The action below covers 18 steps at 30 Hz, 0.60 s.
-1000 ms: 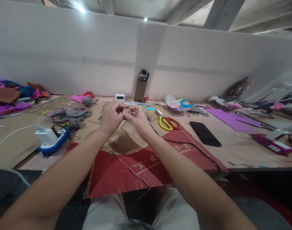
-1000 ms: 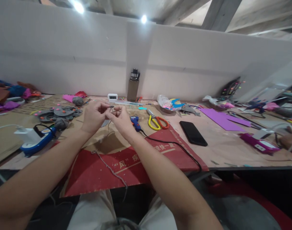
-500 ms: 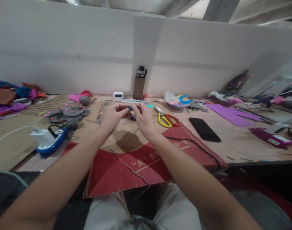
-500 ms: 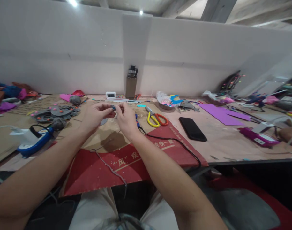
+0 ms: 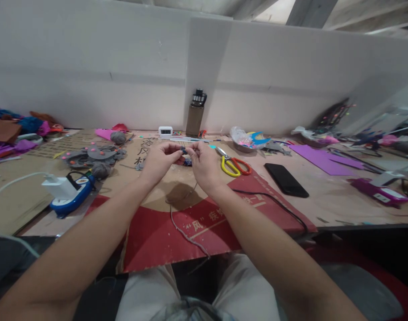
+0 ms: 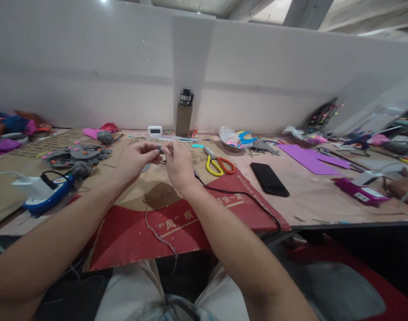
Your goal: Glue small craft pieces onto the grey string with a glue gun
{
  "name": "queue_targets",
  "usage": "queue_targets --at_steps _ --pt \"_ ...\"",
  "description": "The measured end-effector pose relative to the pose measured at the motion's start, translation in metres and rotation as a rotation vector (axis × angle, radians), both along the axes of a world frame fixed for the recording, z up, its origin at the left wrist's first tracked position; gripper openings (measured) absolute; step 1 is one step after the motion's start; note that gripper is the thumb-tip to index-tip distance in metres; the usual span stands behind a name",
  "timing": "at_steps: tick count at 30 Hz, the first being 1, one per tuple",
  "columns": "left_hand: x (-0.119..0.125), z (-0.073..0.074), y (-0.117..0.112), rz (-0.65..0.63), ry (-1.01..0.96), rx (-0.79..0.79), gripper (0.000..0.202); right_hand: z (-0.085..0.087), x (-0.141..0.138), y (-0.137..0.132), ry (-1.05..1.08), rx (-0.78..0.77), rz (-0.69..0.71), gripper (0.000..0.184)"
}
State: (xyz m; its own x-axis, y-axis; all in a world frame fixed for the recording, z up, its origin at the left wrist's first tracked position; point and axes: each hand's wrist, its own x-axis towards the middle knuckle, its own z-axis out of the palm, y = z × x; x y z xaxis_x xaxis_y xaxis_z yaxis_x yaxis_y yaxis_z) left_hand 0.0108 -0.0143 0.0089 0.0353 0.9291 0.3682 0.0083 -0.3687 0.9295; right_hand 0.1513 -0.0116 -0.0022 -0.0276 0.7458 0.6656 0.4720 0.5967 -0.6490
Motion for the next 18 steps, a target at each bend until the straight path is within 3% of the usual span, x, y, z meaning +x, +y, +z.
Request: queue_targets --at_steps 10,18 --pt "0.0001 -0.0028 0.0002 -0.136 -0.013 0.029 0.022 -0.001 0.0014 0.0012 -0.012 -0.004 -0.038 0.018" --pt "0.0039 0.0005 -0.0063 0.003 0.123 0.122 0.018 0.002 0.001 -0.0034 -0.041 0.043 -0.023 0.02"
